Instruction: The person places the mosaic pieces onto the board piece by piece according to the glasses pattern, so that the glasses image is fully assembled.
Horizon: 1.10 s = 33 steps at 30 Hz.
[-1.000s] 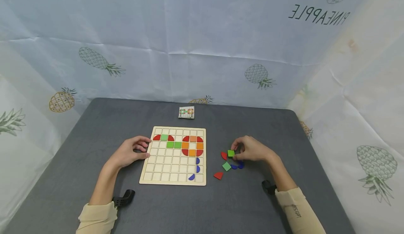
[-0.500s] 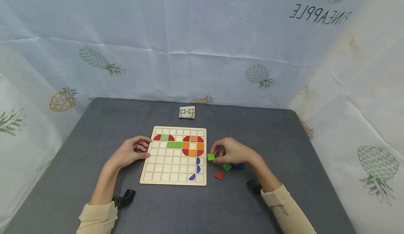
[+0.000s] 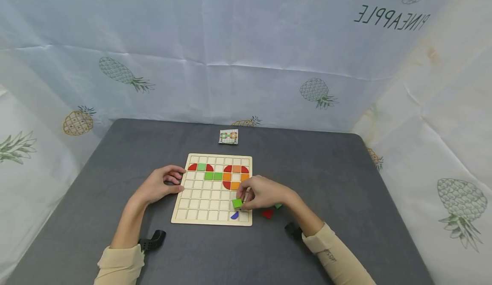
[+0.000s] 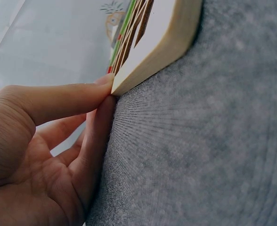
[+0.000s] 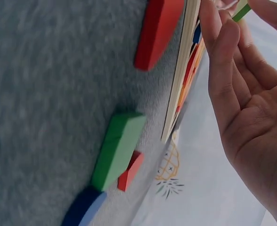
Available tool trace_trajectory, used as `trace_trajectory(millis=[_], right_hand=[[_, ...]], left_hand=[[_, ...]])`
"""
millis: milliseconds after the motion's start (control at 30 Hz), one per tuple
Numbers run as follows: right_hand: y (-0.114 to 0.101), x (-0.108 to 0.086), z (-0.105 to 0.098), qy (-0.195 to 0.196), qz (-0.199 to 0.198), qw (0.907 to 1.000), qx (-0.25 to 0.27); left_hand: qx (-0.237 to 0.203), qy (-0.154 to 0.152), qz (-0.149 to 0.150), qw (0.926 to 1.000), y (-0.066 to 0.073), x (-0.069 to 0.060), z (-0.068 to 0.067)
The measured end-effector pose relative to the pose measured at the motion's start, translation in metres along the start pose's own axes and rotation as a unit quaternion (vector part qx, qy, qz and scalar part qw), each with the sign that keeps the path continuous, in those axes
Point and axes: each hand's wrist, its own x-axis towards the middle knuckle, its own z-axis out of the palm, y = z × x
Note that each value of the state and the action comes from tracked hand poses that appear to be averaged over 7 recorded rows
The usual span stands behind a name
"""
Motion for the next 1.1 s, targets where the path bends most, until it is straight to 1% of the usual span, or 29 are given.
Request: trace_trajectory(millis=[200,333,433,567,833,967,1100], right_hand=[[-0.006,0.008,-0.005,0.0,-0.007,1.0,-0.006],[-0.012,0.019,-0.011,0.006,-0.011,0.9999,-0.006],[-0.017,0.031,-0.013,0.009,-0.016,0.9998,-0.006],[-0.023,0.049,-0.016,0.011,-0.039,0.9991,-0.015],[-0.034,0.084,-0.019,0.01,-0.077,0.9969,-0.011],[-0.035,0.103,-0.018,0.018,-0.078,0.9966,-0.02],[-0.035,0.122,-0.017,0.026,-0.068,0.997,-0.025]], left_hand=[[0.002,0.002,0.002,1.0,0.001,0.001,-0.001],[0.001,0.001,0.003,1.0,0.0,0.002,-0.002],[0.0,-0.001,0.004,1.0,0.0,0.002,-0.002],[0.001,-0.003,0.002,1.0,0.0,0.004,-0.003],[0.012,0.002,-0.005,0.9999,0.001,0.006,-0.002],[0.013,0.003,-0.005,0.9999,0.001,0.007,-0.002],[0.014,0.002,-0.004,0.9999,0.001,0.008,-0.003]])
